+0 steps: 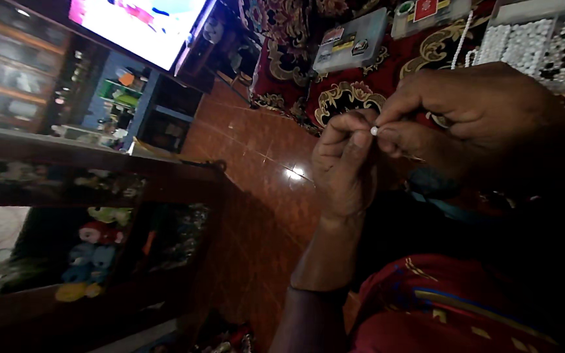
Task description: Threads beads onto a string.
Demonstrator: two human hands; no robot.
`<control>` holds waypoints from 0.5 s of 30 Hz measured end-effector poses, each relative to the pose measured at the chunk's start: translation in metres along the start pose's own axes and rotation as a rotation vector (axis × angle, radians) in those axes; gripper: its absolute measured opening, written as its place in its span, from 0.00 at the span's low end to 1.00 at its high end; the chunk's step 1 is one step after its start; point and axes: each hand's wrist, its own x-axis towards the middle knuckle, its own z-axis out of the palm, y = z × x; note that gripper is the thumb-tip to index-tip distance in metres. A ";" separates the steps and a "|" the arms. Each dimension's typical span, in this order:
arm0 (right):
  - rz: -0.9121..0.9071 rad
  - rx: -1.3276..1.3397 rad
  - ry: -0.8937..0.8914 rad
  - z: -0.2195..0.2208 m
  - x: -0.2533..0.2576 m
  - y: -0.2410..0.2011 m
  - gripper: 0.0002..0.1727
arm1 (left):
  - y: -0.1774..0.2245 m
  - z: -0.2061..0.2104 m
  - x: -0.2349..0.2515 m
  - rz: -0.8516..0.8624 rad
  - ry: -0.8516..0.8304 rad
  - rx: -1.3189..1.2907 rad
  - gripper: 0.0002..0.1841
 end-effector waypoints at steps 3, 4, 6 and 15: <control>0.001 -0.048 0.002 0.001 0.000 0.002 0.10 | -0.004 -0.002 -0.002 0.020 0.026 -0.016 0.08; 0.001 -0.043 0.001 0.001 0.000 0.003 0.10 | -0.005 -0.002 -0.002 0.012 0.038 -0.028 0.08; 0.035 0.022 -0.017 0.000 0.001 0.004 0.09 | -0.006 -0.002 -0.003 -0.039 0.054 -0.074 0.09; 0.388 0.195 -0.114 -0.009 -0.011 0.013 0.06 | -0.050 -0.040 -0.008 -0.353 0.094 -0.367 0.07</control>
